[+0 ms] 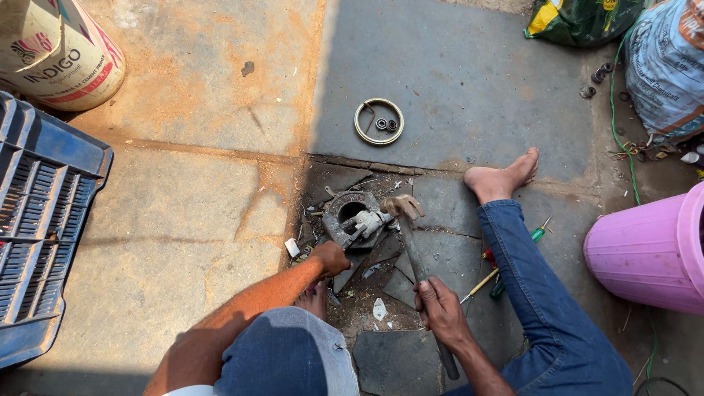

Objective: The person uses pliers and a hammer to strike a metal component clamped in a vise, then switches to an angle grinder to cut and grind the same part. The person adjusts the part's position multiple times during the process.

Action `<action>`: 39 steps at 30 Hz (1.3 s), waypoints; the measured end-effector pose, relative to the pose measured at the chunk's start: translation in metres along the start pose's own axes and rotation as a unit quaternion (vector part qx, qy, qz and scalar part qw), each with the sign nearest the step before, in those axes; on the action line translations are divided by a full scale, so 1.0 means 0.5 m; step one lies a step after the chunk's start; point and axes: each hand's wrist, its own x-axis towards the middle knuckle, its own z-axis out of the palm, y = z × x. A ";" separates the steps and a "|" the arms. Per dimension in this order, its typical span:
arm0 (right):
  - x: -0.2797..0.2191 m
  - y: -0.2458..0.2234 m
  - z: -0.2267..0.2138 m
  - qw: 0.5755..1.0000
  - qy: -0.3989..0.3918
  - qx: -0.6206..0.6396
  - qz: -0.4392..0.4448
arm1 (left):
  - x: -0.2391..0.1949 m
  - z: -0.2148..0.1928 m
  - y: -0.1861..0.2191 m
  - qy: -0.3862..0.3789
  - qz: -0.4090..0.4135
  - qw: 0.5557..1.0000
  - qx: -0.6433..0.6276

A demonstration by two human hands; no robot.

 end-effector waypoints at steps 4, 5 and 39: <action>0.031 0.005 0.040 0.983 0.066 -0.157 -0.065 | 0.007 -0.008 0.004 0.021 0.015 0.999 0.021; 0.036 -0.011 0.040 0.984 0.086 -0.144 -0.066 | 0.011 -0.022 0.007 0.028 0.020 0.999 0.031; 0.090 0.094 -0.013 0.973 0.041 -0.225 -0.034 | -0.059 -0.099 -0.005 -0.119 -0.083 0.914 -0.378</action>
